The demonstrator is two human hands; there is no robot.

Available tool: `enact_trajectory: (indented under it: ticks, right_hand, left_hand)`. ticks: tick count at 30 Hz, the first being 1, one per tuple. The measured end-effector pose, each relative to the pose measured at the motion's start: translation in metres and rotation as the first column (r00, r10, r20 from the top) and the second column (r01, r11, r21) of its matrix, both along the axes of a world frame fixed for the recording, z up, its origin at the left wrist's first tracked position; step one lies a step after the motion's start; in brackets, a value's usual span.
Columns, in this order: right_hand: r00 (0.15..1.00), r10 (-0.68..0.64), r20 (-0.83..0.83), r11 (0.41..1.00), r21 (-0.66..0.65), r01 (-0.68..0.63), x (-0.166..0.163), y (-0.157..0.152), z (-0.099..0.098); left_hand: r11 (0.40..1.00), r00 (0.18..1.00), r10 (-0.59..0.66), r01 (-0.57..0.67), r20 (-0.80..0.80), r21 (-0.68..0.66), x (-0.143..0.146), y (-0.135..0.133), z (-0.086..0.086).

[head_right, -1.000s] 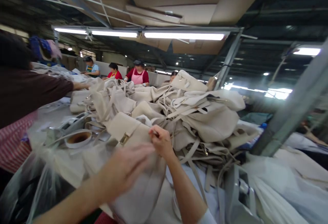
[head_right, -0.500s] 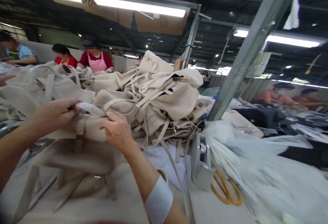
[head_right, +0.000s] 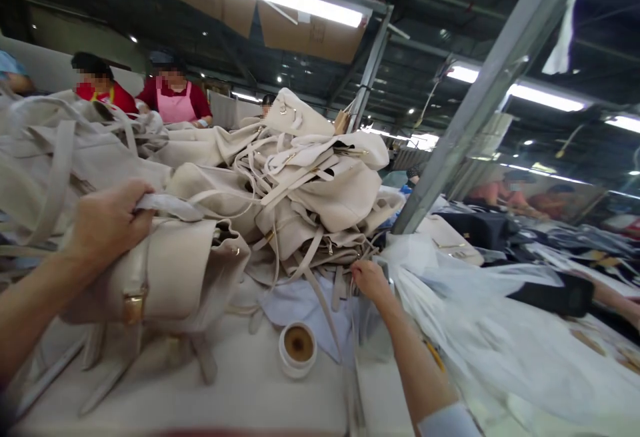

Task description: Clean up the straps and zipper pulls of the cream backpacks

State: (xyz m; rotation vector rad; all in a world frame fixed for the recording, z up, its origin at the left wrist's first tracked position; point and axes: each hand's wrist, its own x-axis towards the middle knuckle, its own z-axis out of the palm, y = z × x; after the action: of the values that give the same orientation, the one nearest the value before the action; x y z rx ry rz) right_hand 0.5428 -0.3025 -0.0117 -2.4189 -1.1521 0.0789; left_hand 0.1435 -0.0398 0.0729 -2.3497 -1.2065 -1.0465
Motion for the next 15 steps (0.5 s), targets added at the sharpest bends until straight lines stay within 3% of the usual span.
enact_trajectory:
  ticks: [5,10,15]
  right_hand:
    - [0.966,0.077,0.248,0.937,-0.350,0.015,0.008,0.010,-0.002]
    - [0.918,0.199,0.342,0.806,-0.590,0.045,0.012,0.026,-0.004]
    - [0.888,0.297,0.352,0.711,-0.702,0.040,0.009,0.033,-0.017]
  left_hand:
    - [0.977,0.957,-0.211,0.208,-0.201,-0.034,0.029,-0.008,-0.032]
    - [0.926,0.925,-0.363,0.345,-0.110,-0.153,0.031,-0.005,-0.033]
    - [0.829,0.839,-0.540,0.518,-0.062,-0.212,0.019,-0.001,-0.033]
